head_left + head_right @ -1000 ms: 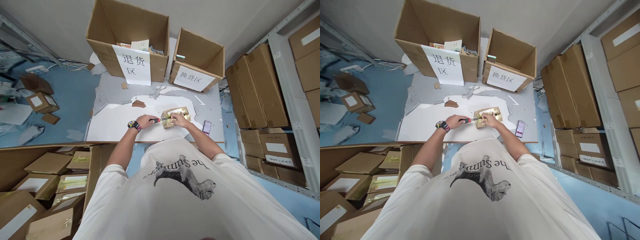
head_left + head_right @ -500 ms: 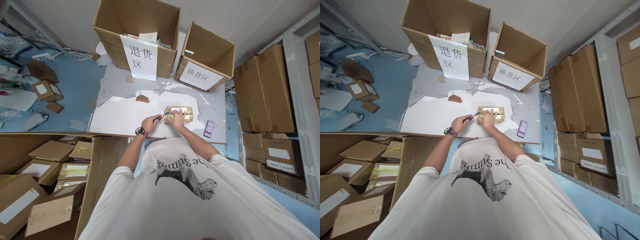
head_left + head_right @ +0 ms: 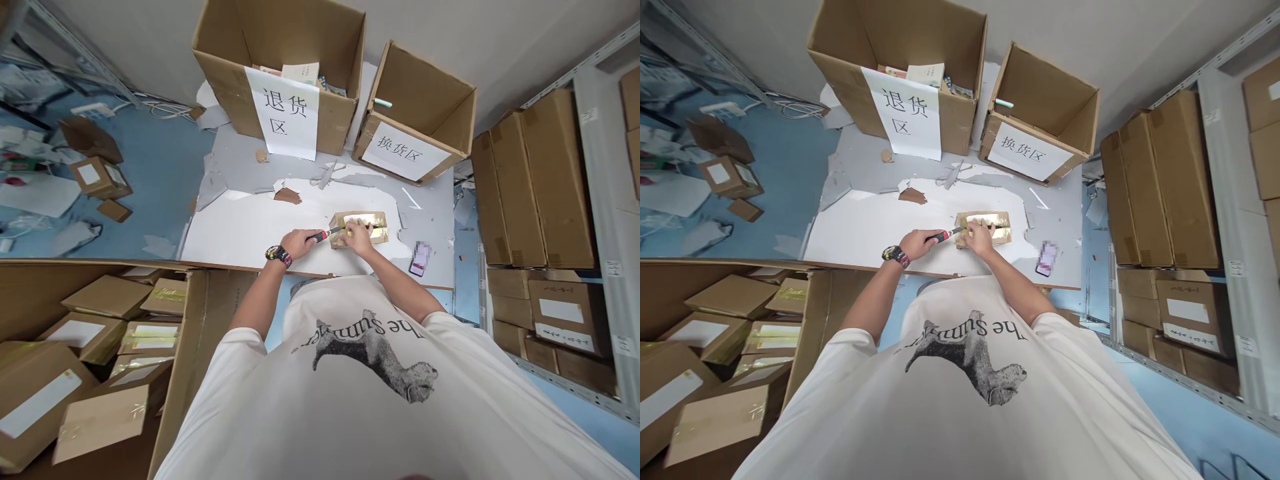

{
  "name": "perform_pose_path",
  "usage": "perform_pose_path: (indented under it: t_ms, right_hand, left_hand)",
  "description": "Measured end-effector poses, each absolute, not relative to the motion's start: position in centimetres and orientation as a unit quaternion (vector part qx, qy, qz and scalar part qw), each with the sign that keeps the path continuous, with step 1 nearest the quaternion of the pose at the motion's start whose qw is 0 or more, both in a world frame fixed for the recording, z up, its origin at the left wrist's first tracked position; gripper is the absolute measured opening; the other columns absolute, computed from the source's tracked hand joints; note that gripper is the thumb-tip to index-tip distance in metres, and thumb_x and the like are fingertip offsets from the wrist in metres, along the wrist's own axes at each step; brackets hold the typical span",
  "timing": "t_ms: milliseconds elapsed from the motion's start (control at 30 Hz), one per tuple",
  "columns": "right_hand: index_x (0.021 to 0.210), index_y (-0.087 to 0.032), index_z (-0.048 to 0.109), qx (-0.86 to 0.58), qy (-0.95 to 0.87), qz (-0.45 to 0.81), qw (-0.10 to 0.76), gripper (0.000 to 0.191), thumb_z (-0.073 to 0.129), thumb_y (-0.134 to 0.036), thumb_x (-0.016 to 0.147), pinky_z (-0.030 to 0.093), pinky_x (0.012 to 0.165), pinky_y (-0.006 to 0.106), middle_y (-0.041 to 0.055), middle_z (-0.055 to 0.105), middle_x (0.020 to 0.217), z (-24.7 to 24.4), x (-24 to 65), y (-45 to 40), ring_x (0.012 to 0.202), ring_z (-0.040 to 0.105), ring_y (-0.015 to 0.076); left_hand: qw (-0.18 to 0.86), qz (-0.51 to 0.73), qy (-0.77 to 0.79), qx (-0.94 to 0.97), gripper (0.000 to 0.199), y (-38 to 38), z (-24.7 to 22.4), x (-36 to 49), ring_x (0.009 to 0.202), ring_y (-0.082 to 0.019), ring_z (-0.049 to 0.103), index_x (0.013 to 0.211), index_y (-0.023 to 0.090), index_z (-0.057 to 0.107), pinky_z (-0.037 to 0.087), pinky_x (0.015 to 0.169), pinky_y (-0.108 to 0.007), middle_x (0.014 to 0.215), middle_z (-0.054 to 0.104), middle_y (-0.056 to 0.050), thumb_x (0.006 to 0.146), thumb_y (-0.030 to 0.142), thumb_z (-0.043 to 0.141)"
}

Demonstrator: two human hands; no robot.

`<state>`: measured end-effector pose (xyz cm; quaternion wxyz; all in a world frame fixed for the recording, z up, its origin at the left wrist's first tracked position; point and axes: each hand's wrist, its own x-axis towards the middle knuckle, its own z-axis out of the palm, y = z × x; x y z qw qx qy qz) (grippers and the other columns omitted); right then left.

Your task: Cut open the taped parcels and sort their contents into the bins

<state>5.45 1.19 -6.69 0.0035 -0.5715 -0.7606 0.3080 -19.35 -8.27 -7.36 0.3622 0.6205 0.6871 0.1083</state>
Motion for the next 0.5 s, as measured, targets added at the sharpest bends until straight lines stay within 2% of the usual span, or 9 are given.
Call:
perform_pose_path:
  t_ms: [200,367,433,500]
  right_hand:
    - [0.095,-0.026,0.067,-0.560,-0.756,0.337,-0.007,0.009,0.070,-0.034,0.099,0.012,0.142,0.079,0.0141,0.066,0.175,-6.7,5.8,2.1,0.176,0.041,0.0464]
    - [0.091,-0.026,0.064,-0.549,-0.761,0.346,0.001,0.010,0.068,-0.033,0.097,0.017,0.139,0.082,0.0142,0.069,0.171,-6.8,6.3,2.1,0.173,0.044,0.0481]
    - [0.091,-0.027,0.063,-0.546,-0.763,0.346,0.007,0.010,0.066,-0.034,0.097,0.019,0.138,0.082,0.0140,0.075,0.161,-6.8,6.4,2.2,0.172,0.045,0.0486]
    - [0.090,-0.028,0.063,-0.540,-0.768,0.345,0.009,0.012,0.065,-0.036,0.098,0.020,0.138,0.080,0.0131,0.082,0.142,-6.8,6.6,2.4,0.170,0.047,0.0484]
  left_hand:
    - [0.322,0.088,0.696,0.636,0.056,-7.9,-6.1,-17.9,0.136,-0.035,0.080,0.163,0.043,0.078,0.062,0.109,-0.043,0.153,0.084,-0.004,0.111,0.035,0.060]
    - [0.340,0.092,0.702,0.619,0.055,-9.0,-6.0,-17.4,0.127,-0.034,0.083,0.162,0.042,0.079,0.062,0.104,-0.041,0.144,0.088,-0.006,0.111,0.037,0.061]
    - [0.346,0.105,0.707,0.608,0.054,-8.9,-6.0,-16.9,0.126,-0.034,0.083,0.161,0.040,0.080,0.062,0.104,-0.041,0.141,0.089,-0.006,0.110,0.037,0.062]
    - [0.350,0.120,0.711,0.598,0.054,-8.6,-5.9,-16.2,0.127,-0.034,0.083,0.161,0.039,0.081,0.062,0.106,-0.041,0.142,0.089,-0.006,0.109,0.036,0.064]
